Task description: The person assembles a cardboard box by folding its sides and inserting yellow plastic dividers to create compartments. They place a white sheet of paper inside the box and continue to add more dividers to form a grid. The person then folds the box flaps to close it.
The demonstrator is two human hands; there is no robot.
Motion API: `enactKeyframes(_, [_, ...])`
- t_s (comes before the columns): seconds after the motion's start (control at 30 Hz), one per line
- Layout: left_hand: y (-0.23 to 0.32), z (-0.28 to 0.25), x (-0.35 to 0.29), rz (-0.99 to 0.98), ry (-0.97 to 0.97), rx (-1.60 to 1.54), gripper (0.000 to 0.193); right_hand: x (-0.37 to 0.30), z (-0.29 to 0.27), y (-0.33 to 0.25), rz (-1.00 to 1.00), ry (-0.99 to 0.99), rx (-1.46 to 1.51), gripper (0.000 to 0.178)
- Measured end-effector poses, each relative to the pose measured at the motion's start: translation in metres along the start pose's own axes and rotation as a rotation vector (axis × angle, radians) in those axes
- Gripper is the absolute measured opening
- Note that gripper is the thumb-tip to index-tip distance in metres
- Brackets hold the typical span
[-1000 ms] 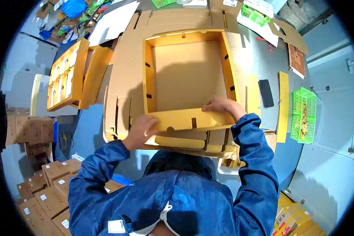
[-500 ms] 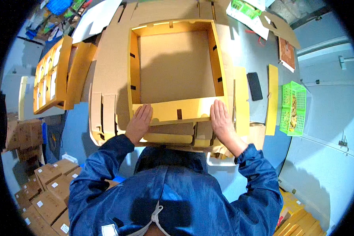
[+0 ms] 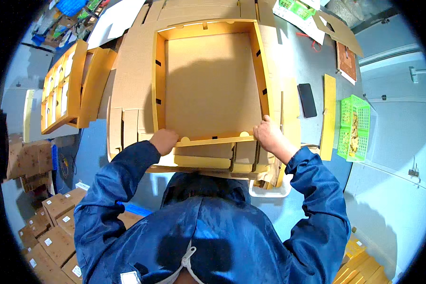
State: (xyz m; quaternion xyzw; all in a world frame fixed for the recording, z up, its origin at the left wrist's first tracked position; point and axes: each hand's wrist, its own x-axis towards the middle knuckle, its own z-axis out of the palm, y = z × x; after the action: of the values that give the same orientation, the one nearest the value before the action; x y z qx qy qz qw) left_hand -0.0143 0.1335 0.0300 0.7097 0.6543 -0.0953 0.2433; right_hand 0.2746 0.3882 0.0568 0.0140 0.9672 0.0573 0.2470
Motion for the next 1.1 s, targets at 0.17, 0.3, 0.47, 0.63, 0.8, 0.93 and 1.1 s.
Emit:
enactKeyframes(0.17, [0.001, -0.013, 0.008, -0.037, -0.195, -0.101, 0.025, 0.012, 0.021, 0.000, -0.024, -0.118, -0.021, 0.010])
enactKeyframes(0.3, [0.000, -0.021, 0.010, -0.059, -0.314, -0.082, 0.029, 0.019, 0.021, 0.002, -0.058, -0.159, -0.009, 0.011])
enactKeyframes(0.47, [0.001, -0.007, 0.006, -0.043, -0.191, -0.019, 0.032, 0.014, 0.022, 0.002, 0.021, 0.102, 0.188, 0.009])
enactKeyframes(0.63, [0.103, 0.009, 0.007, 0.102, 0.227, -0.622, 0.048, -0.016, 0.024, 0.033, 0.415, 0.581, 0.023, 0.026])
enactKeyframes(0.8, [0.107, -0.002, 0.000, 0.163, 0.470, -0.499, 0.059, -0.047, -0.013, 0.003, 0.622, 0.720, 0.980, 0.053])
enactKeyframes(0.93, [0.015, -0.020, -0.028, -0.363, 0.856, 0.053, 0.066, -0.041, 0.012, -0.065, 0.689, 0.367, 1.050, 0.083])
enactKeyframes(1.1, [-0.117, 0.048, -0.060, -0.860, 0.901, -0.374, 0.079, -0.011, 0.048, -0.074, 0.737, 0.553, 0.918, 0.079])
